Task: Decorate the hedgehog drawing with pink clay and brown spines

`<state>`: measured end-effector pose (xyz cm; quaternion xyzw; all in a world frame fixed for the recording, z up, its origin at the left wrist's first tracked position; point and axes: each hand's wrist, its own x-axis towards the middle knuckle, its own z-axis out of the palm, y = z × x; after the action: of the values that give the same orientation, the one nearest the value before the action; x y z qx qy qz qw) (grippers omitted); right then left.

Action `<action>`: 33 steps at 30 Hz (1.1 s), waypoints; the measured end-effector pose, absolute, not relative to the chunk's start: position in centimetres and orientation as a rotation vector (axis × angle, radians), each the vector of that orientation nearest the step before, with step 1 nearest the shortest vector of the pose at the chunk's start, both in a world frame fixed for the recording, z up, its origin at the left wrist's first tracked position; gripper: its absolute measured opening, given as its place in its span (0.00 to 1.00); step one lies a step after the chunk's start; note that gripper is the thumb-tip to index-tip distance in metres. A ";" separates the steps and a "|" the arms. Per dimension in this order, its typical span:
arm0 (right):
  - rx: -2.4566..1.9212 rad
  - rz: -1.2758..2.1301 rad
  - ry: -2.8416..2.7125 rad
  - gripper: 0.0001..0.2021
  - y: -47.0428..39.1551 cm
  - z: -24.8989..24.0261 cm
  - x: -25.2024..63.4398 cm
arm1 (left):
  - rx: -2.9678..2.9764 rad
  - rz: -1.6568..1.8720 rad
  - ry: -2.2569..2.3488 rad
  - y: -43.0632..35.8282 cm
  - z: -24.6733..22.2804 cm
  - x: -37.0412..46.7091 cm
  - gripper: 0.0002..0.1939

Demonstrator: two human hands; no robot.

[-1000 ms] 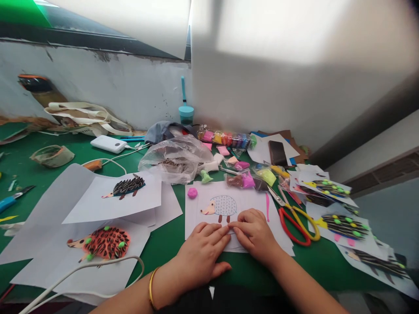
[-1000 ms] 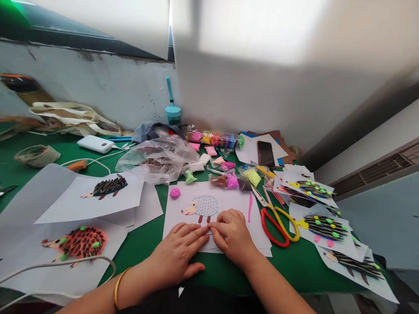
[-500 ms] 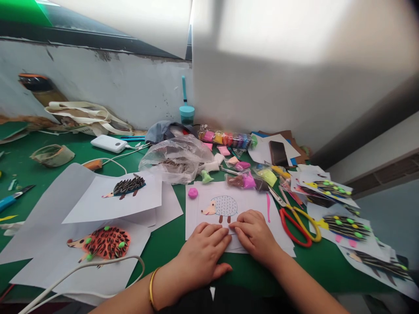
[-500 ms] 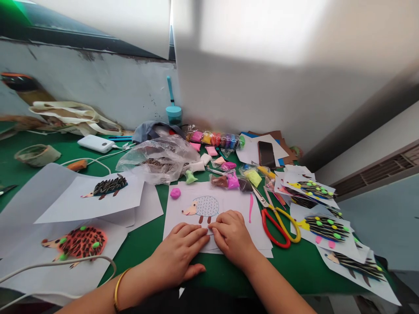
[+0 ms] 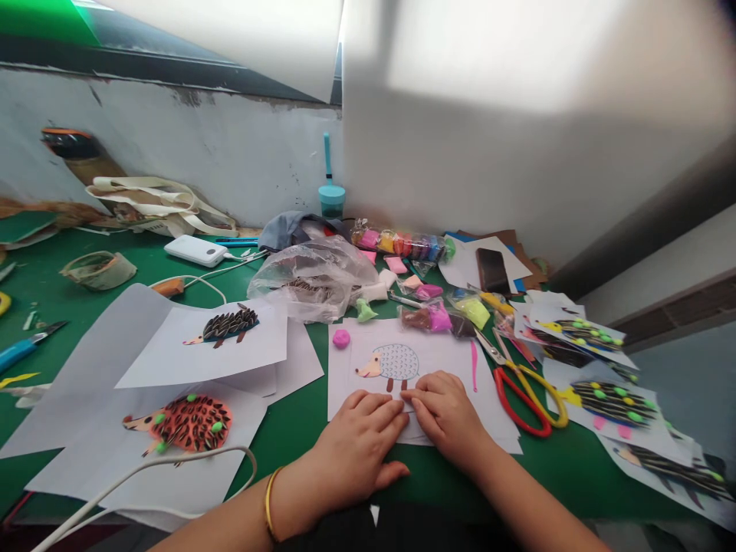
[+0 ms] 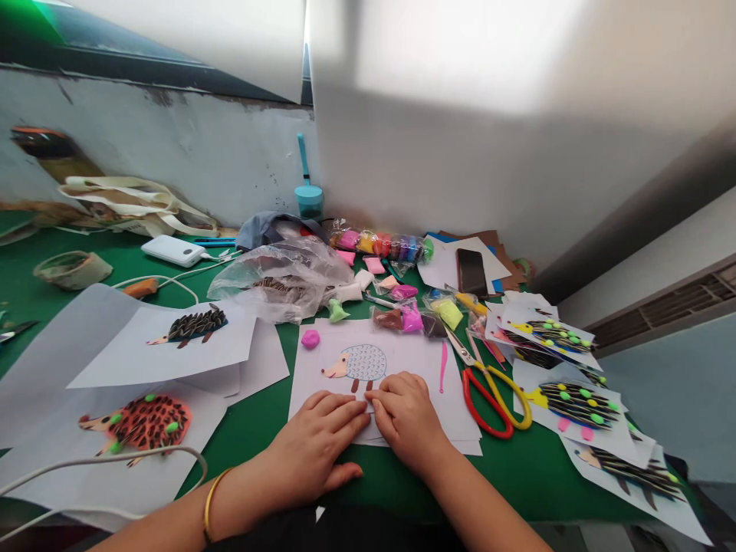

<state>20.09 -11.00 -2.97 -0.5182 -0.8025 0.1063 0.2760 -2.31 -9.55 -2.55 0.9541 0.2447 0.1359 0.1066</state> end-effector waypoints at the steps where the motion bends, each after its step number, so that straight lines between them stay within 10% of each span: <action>1: -1.387 0.287 -2.155 0.13 -11.0 -2.9 20.1 | 2.810 0.399 0.721 -9.5 -2.6 -2.3 0.34; 33: -1.501 0.184 -2.162 0.16 -10.9 -3.1 19.9 | 2.755 0.398 0.723 -9.6 -2.4 -2.3 0.34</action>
<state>19.91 -10.91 -3.05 -0.5510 -0.7937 0.0675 0.2489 -2.32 -9.64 -2.42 0.9495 0.2492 0.1371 0.1325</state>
